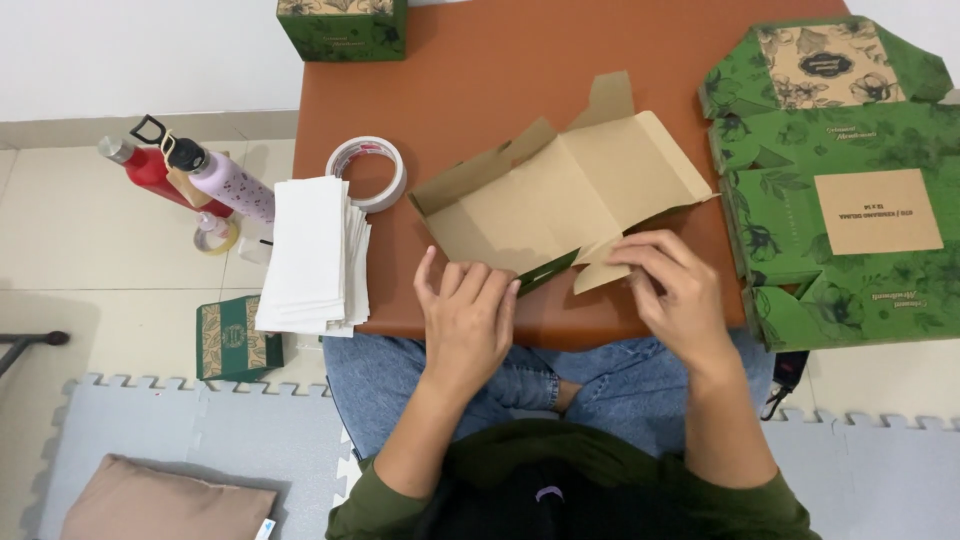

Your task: Folding and assembling cardboard packaging boxes by hand on a low table.

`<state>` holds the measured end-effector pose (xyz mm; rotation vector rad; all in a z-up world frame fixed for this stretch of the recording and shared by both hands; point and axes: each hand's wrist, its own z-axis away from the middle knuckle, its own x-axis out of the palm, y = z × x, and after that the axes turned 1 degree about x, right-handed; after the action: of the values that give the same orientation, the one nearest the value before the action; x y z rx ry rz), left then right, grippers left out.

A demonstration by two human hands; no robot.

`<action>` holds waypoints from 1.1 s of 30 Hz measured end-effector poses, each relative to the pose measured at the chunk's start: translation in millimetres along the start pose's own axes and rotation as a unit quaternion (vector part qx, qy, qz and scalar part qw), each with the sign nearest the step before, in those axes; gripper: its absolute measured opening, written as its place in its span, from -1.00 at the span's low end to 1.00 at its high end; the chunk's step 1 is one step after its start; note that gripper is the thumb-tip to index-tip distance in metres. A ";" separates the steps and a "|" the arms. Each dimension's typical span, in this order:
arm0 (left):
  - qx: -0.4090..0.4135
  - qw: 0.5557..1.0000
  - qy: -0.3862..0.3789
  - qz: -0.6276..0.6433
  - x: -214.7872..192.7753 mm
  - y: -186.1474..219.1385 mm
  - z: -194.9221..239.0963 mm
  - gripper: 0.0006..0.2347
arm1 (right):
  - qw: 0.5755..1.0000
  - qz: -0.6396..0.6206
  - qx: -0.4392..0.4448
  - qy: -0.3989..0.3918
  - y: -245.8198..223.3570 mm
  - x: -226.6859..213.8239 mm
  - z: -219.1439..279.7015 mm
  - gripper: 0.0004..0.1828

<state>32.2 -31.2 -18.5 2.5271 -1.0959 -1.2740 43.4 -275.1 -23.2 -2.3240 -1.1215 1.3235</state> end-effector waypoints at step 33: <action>0.047 0.995 -0.019 0.091 -0.3 -7.4 2.7 -0.76 | 0.983 0.098 -0.145 -0.064 -46.8 15.6 -20.8 -0.72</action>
<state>34.2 -25.0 -23.0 2.4088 -1.3890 -1.2545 41.5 -228.9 3.9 -2.6490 -1.2228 1.4837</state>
